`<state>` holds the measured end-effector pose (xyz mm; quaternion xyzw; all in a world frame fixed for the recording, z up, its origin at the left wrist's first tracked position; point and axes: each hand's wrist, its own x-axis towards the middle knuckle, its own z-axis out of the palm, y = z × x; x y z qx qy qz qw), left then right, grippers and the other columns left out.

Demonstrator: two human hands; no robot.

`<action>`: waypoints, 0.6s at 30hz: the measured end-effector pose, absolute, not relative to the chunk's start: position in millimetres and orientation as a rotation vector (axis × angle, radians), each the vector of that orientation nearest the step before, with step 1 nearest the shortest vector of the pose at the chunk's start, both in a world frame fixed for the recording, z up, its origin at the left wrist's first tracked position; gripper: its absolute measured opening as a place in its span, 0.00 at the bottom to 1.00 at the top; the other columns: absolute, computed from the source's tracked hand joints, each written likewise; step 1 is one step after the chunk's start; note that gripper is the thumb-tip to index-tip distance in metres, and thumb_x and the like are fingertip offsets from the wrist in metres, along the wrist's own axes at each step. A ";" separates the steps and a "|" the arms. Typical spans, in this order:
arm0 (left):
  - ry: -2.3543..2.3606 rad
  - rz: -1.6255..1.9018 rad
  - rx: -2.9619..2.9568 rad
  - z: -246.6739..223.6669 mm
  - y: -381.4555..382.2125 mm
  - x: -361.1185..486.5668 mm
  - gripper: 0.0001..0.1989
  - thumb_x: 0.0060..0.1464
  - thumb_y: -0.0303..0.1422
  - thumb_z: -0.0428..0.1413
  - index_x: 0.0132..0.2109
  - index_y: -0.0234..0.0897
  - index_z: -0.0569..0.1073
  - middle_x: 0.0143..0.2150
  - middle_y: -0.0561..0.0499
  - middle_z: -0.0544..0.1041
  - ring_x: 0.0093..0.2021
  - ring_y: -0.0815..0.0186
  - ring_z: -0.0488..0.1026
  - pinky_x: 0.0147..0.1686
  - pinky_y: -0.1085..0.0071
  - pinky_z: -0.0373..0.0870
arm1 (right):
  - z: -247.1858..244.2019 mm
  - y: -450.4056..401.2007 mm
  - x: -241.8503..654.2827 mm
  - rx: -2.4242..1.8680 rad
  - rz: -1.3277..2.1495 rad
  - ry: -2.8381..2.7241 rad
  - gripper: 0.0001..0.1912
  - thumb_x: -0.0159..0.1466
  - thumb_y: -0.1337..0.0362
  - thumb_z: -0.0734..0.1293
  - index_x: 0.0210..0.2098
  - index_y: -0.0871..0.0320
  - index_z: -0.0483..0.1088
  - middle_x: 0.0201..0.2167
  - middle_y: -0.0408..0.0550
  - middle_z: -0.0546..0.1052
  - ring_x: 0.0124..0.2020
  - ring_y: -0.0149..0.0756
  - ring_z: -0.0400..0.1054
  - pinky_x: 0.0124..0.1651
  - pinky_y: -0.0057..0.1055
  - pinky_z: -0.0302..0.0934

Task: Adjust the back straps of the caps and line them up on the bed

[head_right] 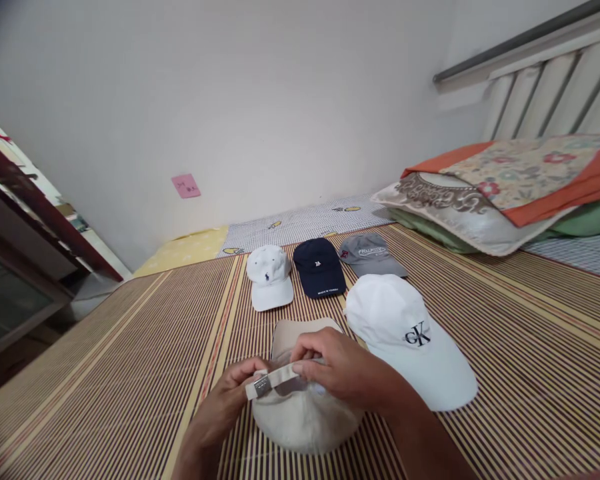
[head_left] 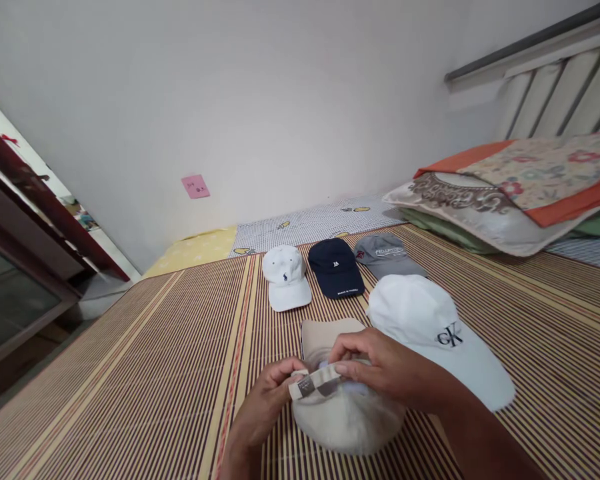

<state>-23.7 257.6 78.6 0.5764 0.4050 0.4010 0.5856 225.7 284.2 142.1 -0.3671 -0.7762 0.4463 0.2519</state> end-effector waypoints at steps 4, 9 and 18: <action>0.926 0.939 1.347 77.5 258.6 -22.7 0.17 0.59 0.46 0.62 0.33 0.35 0.75 0.30 0.53 0.68 0.32 0.66 0.61 0.34 0.71 0.56 | 138.0 288.3 225.6 -0.945 1.270 -2.099 0.06 0.62 0.67 0.67 0.32 0.59 0.77 0.26 0.40 0.76 0.30 0.31 0.66 0.33 0.28 0.56; 0.960 0.941 1.313 80.3 256.3 -19.9 0.20 0.55 0.49 0.64 0.31 0.35 0.75 0.28 0.53 0.68 0.30 0.68 0.59 0.31 0.72 0.55 | 133.9 285.1 214.9 -0.925 1.280 -2.077 0.05 0.62 0.68 0.67 0.31 0.59 0.76 0.25 0.39 0.74 0.28 0.29 0.64 0.31 0.27 0.53; 1.014 0.934 1.278 82.2 257.8 -19.8 0.22 0.52 0.51 0.66 0.30 0.34 0.77 0.25 0.55 0.68 0.27 0.70 0.57 0.29 0.73 0.54 | 134.8 287.7 218.6 -0.897 1.284 -2.086 0.09 0.66 0.64 0.65 0.36 0.59 0.78 0.30 0.44 0.79 0.33 0.34 0.69 0.35 0.29 0.58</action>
